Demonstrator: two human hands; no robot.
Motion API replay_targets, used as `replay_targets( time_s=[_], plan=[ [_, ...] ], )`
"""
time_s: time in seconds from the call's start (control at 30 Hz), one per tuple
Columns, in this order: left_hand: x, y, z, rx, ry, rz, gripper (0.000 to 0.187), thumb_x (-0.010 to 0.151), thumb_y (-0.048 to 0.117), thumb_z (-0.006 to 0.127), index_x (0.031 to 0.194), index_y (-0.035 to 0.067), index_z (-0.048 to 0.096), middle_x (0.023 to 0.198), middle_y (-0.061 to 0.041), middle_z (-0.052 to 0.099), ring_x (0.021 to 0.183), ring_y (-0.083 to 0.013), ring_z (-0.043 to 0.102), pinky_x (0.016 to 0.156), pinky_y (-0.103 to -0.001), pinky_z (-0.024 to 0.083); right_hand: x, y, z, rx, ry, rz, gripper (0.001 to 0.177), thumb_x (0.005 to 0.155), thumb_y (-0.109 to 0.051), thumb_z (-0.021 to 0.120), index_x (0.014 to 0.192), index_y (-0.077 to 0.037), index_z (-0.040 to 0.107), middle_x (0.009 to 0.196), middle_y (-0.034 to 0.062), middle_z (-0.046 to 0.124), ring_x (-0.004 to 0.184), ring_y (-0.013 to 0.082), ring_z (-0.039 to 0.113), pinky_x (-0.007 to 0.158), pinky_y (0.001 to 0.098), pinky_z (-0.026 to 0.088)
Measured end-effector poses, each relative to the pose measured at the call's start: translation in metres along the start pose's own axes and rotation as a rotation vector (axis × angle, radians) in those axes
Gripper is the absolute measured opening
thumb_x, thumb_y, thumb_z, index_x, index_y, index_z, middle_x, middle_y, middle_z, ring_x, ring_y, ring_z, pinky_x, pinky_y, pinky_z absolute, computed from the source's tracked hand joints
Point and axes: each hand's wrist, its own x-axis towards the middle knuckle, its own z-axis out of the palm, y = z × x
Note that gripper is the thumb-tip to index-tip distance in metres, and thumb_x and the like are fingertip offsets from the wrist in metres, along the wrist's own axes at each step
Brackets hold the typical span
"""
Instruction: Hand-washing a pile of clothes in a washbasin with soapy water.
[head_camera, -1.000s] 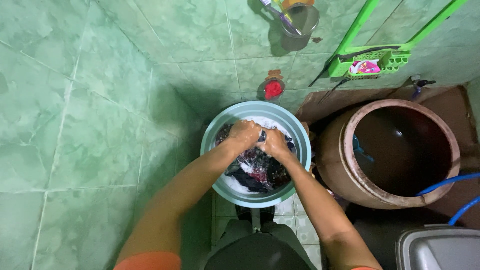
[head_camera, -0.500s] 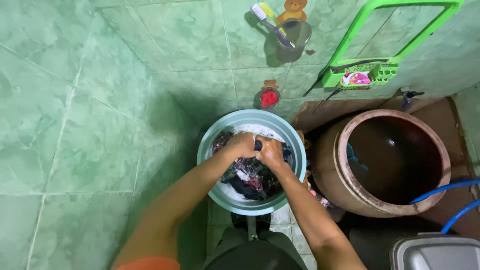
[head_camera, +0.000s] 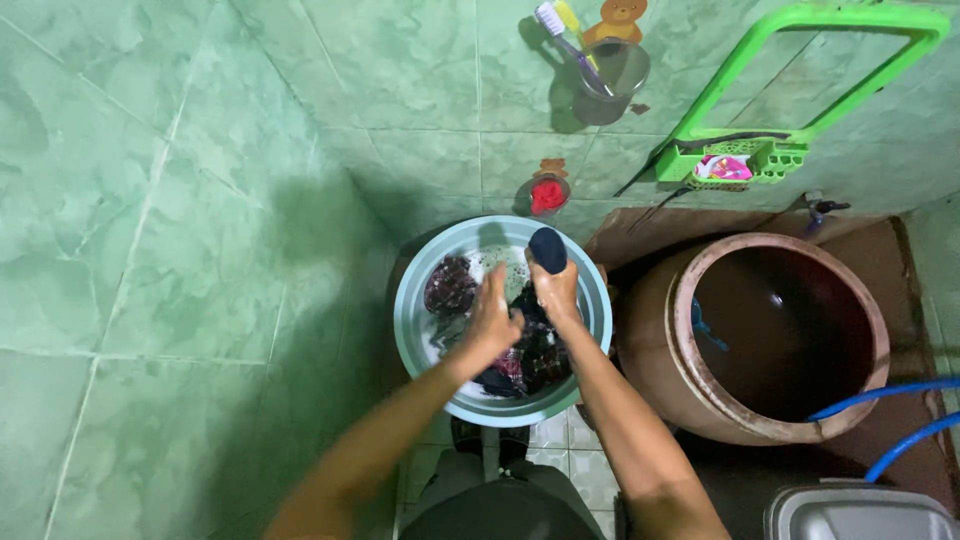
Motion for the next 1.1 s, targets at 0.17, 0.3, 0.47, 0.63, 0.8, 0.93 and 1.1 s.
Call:
replay_targets(
  time_s=[0.17,0.3,0.47,0.63,0.8,0.93,1.1],
  plan=[
    [-0.017,0.027,0.046,0.109,0.097,-0.174,0.109,0.075,0.016,0.081,0.159,0.000,0.012,0.161,-0.026,0.025,0.151,-0.0418,0.023,0.123,-0.054,0.020,-0.014,-0.043,0.015,0.291,0.075,0.141,0.024,0.085,-0.024,0.078,0.079,-0.003,0.066,0.068,0.0007,0.065,0.058,0.0123,0.060,0.058,0.0320,0.048],
    [0.004,0.032,0.065,0.151,0.451,-0.156,0.100,0.088,0.034,0.073,0.162,0.001,0.014,0.166,-0.021,0.025,0.155,-0.0391,0.020,0.123,-0.059,0.014,-0.024,-0.055,0.030,0.490,0.223,0.094,0.024,0.092,-0.020,0.077,0.085,-0.003,0.062,0.076,0.0040,0.067,0.066,0.0133,0.056,0.062,0.0327,0.044],
    [0.035,-0.007,0.090,0.030,0.637,-0.200,0.072,0.092,0.035,0.068,0.151,0.010,0.036,0.155,-0.014,0.044,0.151,-0.0325,0.035,0.124,-0.060,0.014,-0.043,-0.090,0.034,0.544,0.325,0.134,0.022,0.095,-0.022,0.075,0.089,-0.004,0.063,0.082,0.0046,0.071,0.076,0.0141,0.059,0.074,0.0304,0.048],
    [0.044,-0.021,0.091,-0.034,0.639,-0.159,0.046,0.094,0.028,0.069,0.135,0.014,0.054,0.140,-0.007,0.061,0.143,-0.0285,0.050,0.127,-0.061,0.016,-0.049,-0.112,0.034,0.732,0.391,0.258,0.022,0.093,-0.021,0.076,0.095,-0.003,0.064,0.085,0.0077,0.073,0.076,0.0162,0.063,0.075,0.0334,0.051],
    [0.043,0.017,0.045,-0.343,0.477,-0.167,0.036,0.090,0.023,0.069,0.122,0.007,0.059,0.117,-0.015,0.067,0.114,-0.0343,0.062,0.098,-0.048,0.049,-0.044,-0.098,0.021,0.564,0.276,0.106,0.023,0.087,-0.009,0.070,0.109,-0.001,0.067,0.098,0.0073,0.077,0.089,0.0162,0.072,0.086,0.0310,0.054],
    [0.051,0.003,0.045,-0.388,0.369,-0.126,0.024,0.096,0.020,0.067,0.114,0.006,0.061,0.108,-0.017,0.071,0.102,-0.0369,0.069,0.087,-0.045,0.054,-0.043,-0.109,0.003,0.425,0.145,-0.055,0.024,0.086,-0.002,0.066,0.109,0.002,0.072,0.105,0.0086,0.078,0.095,0.0155,0.071,0.090,0.0297,0.055],
    [0.071,0.032,0.009,-0.621,0.179,0.001,0.034,0.090,0.016,0.068,0.122,0.007,0.063,0.105,-0.017,0.073,0.094,-0.0295,0.070,0.083,-0.040,0.055,-0.033,-0.119,-0.012,0.432,-0.085,-0.173,0.017,0.087,-0.001,0.073,0.104,-0.001,0.071,0.097,0.0050,0.075,0.090,0.0136,0.071,0.085,0.0282,0.056]
  ],
)
